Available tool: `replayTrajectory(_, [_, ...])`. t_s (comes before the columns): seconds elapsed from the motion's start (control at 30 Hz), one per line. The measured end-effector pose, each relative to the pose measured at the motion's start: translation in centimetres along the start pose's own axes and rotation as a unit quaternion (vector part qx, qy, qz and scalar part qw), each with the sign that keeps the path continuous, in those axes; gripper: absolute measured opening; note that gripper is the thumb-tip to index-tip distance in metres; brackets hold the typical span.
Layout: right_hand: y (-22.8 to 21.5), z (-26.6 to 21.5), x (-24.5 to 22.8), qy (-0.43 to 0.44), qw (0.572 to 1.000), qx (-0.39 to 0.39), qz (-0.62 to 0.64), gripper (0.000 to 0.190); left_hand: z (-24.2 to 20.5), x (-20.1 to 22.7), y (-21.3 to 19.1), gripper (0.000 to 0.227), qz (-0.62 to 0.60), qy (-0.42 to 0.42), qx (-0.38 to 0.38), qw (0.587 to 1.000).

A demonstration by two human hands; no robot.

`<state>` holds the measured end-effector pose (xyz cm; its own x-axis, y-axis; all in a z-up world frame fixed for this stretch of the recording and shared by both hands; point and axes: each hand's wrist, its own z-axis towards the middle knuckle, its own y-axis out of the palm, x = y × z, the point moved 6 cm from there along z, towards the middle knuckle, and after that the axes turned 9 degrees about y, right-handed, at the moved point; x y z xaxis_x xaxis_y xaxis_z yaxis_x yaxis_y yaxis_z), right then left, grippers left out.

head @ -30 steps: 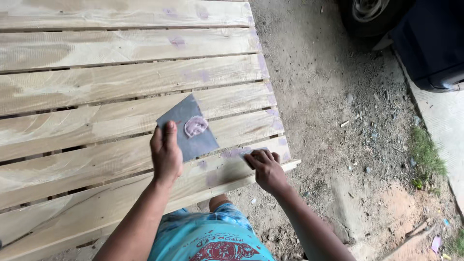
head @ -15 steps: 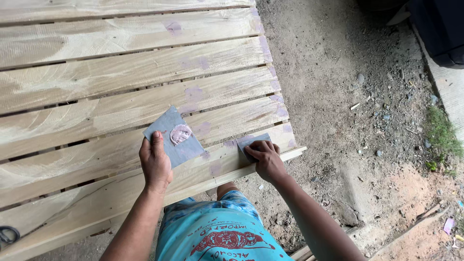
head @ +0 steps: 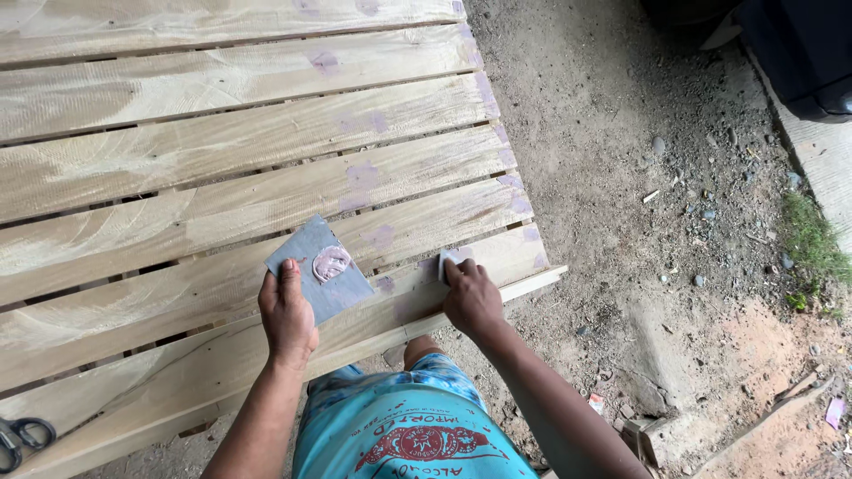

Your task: The person squeezes a pink paste from a tube onto a metal plate, then uses a putty knife to spread the paste into the gaps between the slats of a wooden pallet. The person repeatedly scoops paste and fills gaps along the length of the pallet.

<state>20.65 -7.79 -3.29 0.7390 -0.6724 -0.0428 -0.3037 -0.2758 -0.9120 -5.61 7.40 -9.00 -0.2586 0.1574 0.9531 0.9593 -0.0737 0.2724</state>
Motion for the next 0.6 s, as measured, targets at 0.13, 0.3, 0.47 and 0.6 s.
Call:
replayTrajectory(0.13, [-0.1,-1.6,-2.9,-0.057,0.998,0.005,0.007,0.054,0.1,1.0,-0.1,0.030,-0.016,-0.009,0.003,1.000])
replayTrajectory(0.3, [-0.9,-3.0,-4.2,-0.094,0.992,-0.061,0.064,0.053,-1.0,0.9,1.0,0.030,-0.108,-0.063,0.017,0.992])
replayTrajectory(0.47, [-4.9,-3.8,-2.1,-0.115,0.852,-0.013,0.510,0.048,-2.2,1.1,3.6,0.029,-0.117,0.006,0.025,0.993])
replayTrajectory(0.6, [-5.9,-4.2,-1.3,-0.169,0.617,-0.042,0.767,0.053,-3.4,2.1,5.9,0.030,-0.064,0.080,0.014,0.995])
